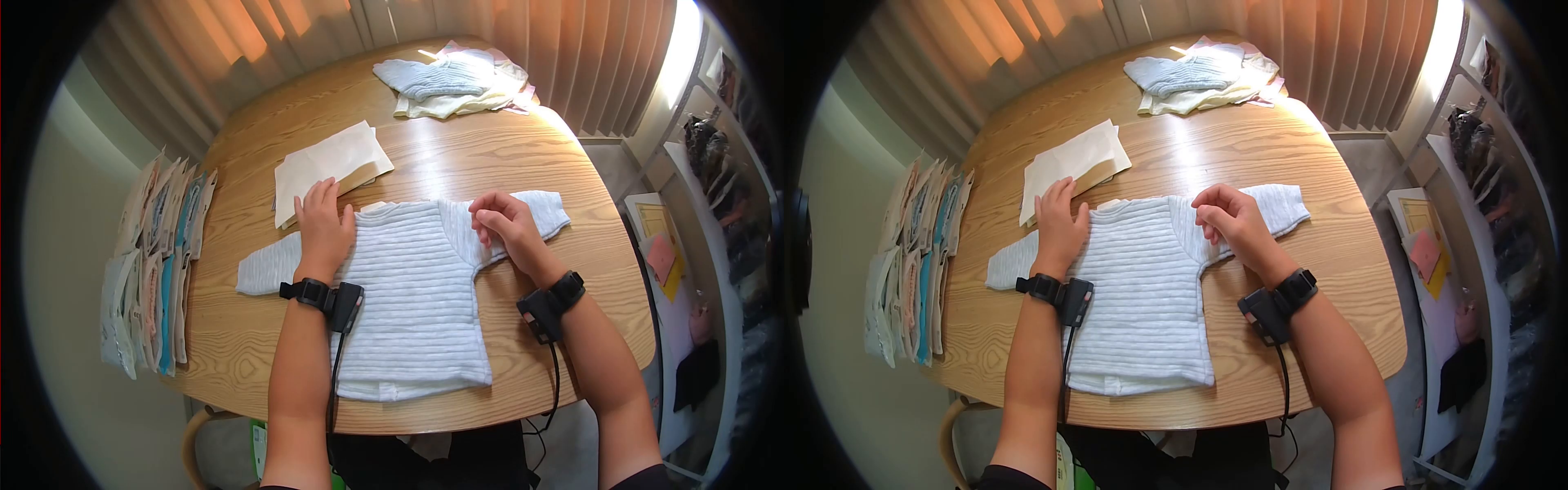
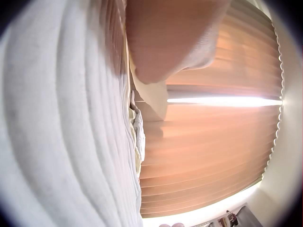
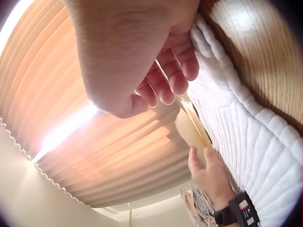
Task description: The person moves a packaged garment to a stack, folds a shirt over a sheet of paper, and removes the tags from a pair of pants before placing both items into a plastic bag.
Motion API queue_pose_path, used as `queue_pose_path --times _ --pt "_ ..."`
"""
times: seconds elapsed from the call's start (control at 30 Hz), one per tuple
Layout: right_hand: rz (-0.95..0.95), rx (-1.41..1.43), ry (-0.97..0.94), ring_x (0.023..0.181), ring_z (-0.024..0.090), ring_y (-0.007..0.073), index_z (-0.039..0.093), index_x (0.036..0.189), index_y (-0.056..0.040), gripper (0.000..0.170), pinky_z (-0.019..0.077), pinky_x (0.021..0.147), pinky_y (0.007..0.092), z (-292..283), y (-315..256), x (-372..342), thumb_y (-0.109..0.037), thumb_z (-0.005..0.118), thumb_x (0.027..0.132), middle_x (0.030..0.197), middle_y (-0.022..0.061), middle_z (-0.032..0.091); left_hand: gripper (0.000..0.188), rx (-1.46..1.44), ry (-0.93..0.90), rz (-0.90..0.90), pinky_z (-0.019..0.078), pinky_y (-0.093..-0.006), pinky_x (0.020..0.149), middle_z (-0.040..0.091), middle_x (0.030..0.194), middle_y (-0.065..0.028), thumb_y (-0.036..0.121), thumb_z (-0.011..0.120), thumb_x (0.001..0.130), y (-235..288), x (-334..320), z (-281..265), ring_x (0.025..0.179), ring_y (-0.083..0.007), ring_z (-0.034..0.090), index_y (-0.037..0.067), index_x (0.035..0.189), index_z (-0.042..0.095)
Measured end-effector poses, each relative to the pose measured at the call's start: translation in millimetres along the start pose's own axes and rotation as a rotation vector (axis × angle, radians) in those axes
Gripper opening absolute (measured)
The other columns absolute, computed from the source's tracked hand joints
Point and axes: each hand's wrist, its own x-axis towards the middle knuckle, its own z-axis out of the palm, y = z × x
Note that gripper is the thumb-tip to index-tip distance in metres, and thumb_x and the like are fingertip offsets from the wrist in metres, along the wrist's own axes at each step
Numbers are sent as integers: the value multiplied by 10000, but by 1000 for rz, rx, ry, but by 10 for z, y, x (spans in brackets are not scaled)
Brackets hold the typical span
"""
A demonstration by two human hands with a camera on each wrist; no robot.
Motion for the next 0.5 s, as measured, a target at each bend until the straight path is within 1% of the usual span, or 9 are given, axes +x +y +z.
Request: queue_pose_path --times 0.03,0.07,0.13,0.17,0.23,0.27,0.3,0.43,0.5 --pt "-1 -3 1 647 553 57 634 1004 -15 139 470 573 208 0 1 -1 -115 585 922 812 24 622 274 -3 142 60 291 -510 1126 610 1270 -96 99 617 879 62 30 -74 1238 -285 509 56 1149 637" --pt "-10 -11 7 653 557 61 620 1038 -14 160 472 575 212 1 4 -1 -124 582 929 834 27 623 274 -6 144 61 291 -510 1126 610 1270 -96 99 617 879 120 56 -147 1238 -285 509 56 1149 637" --pt "-19 -23 15 658 560 66 606 1073 -13 183 475 578 215 4 0 2 -132 579 937 857 30 625 159 -25 308 194 407 -445 984 673 981 -40 16 676 778 258 107 -308 1011 -261 592 88 913 634" --pt "-22 18 47 686 569 75 583 1118 -18 215 479 581 222 8 0 7 -148 578 947 912 41 622 159 -27 310 194 407 -445 984 673 981 -40 16 676 778 366 125 -389 1011 -261 592 88 913 634" --pt "-25 58 79 714 577 84 560 1163 -23 250 483 584 230 18 -29 17 -164 577 957 968 52 619 159 -119 186 333 439 -404 840 636 798 -40 -13 681 723 650 142 -564 844 -276 597 88 783 573" --pt "10 148 105 767 577 93 524 1219 -25 291 491 632 240 24 -70 16 -176 558 973 1037 66 594 179 -197 128 424 447 -403 798 611 786 -71 -33 665 695 787 144 -656 820 -297 592 82 787 562" --pt "47 238 131 821 578 102 488 1275 -26 332 500 681 250 31 -87 13 -188 540 989 1107 79 569 182 -251 55 430 449 -409 796 618 803 -84 -49 646 697 933 101 -756 818 -306 596 73 800 559" --pt "-11 311 214 847 588 87 541 1232 -48 297 494 647 223 77 -46 38 -190 585 975 1110 63 577 160 -334 -289 454 451 -411 755 582 800 -119 -44 605 735 1385 -155 -1128 792 -319 580 52 852 554" --pt "-9 -146 70 962 583 81 555 1253 -31 309 496 824 243 2 -10 3 -144 594 968 1148 54 573 171 -210 -427 463 456 -401 768 589 856 -128 -44 589 740 1459 -333 -1185 817 -312 585 33 889 549"
